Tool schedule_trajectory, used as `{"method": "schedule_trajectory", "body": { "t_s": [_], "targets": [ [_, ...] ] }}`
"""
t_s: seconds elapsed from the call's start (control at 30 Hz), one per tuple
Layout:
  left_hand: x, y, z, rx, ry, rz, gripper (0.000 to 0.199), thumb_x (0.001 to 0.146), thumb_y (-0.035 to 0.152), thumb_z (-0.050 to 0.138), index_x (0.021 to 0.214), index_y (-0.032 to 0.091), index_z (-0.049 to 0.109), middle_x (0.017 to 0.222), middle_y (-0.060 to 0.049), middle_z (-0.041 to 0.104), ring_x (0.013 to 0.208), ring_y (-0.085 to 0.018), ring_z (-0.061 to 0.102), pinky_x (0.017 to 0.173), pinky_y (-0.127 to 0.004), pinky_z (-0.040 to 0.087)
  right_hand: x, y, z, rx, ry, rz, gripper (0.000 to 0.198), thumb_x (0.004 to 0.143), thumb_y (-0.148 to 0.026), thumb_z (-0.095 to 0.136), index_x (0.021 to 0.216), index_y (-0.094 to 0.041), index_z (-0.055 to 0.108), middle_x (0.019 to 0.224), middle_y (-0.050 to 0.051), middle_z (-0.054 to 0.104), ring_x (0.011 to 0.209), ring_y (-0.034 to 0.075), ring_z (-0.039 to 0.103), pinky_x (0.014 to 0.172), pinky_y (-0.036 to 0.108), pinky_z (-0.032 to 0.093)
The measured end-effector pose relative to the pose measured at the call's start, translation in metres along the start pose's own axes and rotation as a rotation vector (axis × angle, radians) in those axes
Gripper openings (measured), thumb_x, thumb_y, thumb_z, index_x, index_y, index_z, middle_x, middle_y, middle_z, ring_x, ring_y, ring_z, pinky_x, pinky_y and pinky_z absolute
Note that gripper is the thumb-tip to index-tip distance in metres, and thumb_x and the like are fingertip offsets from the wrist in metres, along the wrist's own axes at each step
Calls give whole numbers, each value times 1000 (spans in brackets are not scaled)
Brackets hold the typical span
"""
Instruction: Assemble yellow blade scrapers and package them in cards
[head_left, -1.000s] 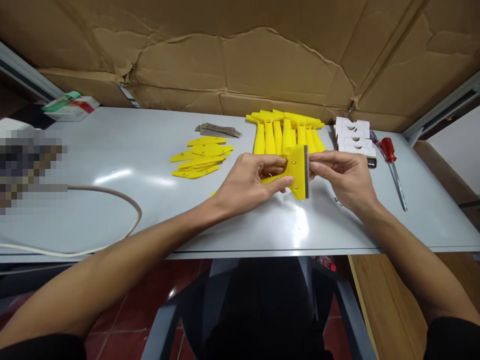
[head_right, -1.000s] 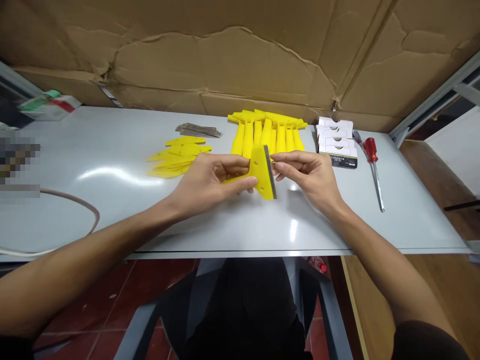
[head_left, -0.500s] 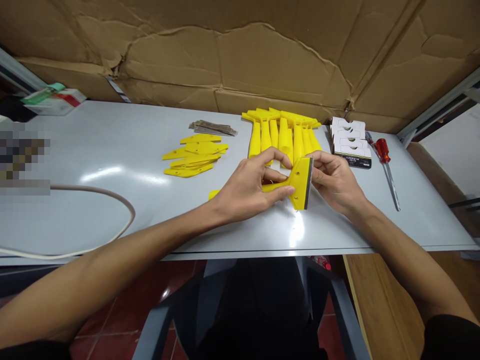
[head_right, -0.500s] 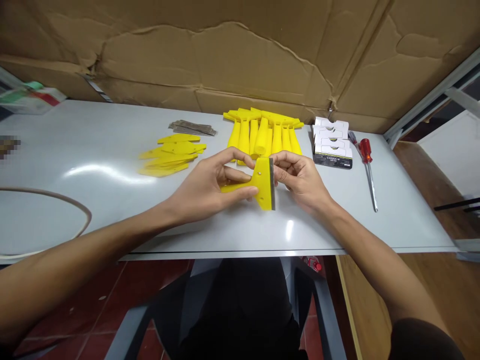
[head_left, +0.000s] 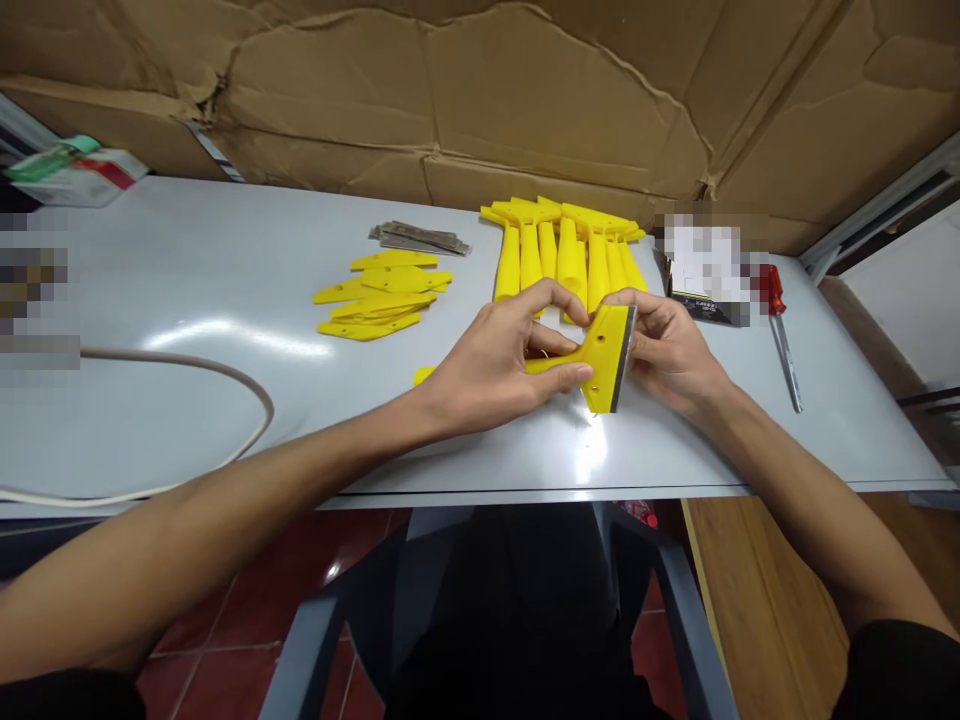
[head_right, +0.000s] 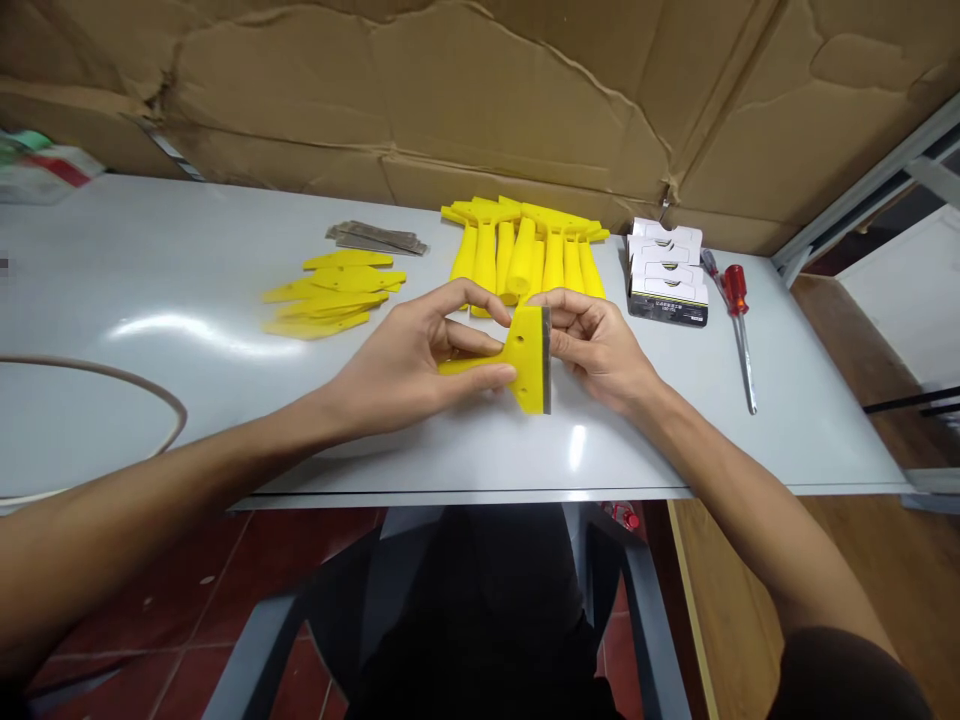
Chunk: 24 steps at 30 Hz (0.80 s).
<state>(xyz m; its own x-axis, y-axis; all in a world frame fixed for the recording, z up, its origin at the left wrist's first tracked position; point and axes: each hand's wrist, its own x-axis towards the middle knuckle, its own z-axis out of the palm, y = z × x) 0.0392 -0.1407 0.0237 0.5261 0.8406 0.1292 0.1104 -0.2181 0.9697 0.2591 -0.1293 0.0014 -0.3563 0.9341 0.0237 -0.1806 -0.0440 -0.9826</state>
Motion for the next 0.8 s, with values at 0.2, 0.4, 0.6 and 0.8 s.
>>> {"method": "schedule_trajectory", "body": {
  "t_s": [0.2,0.4,0.6,0.8],
  "targets": [
    [1,-1,-2,-28,-32,-24,40,81,27,81,108,23,52,82,0,79,79,-23,81,70,-30,62,-1,-1,-2,-90,50,-136,53,66,-40,97,105,-21,66,93,-2,70,74,6,66,76,20,61],
    [2,1,-3,-64,-41,-57,42,80,28,83,107,24,52,81,1,80,73,-21,79,67,-30,61,-5,-6,-3,-276,126,-216,63,64,-48,96,111,-26,61,95,-2,70,84,10,69,81,24,63],
    [3,-1,-3,-74,-51,-56,42,79,25,82,108,24,52,81,0,80,72,-22,79,65,-30,60,-4,-4,-4,-327,180,-189,72,62,-56,96,117,-27,59,102,1,72,89,14,73,80,28,64],
    [3,0,-3,-50,-21,-67,41,77,26,83,105,24,53,84,0,80,75,-23,79,63,-30,58,-7,-4,-3,-301,225,-220,78,63,-55,96,127,-30,57,105,1,74,101,18,75,86,32,65]
  ]
}}
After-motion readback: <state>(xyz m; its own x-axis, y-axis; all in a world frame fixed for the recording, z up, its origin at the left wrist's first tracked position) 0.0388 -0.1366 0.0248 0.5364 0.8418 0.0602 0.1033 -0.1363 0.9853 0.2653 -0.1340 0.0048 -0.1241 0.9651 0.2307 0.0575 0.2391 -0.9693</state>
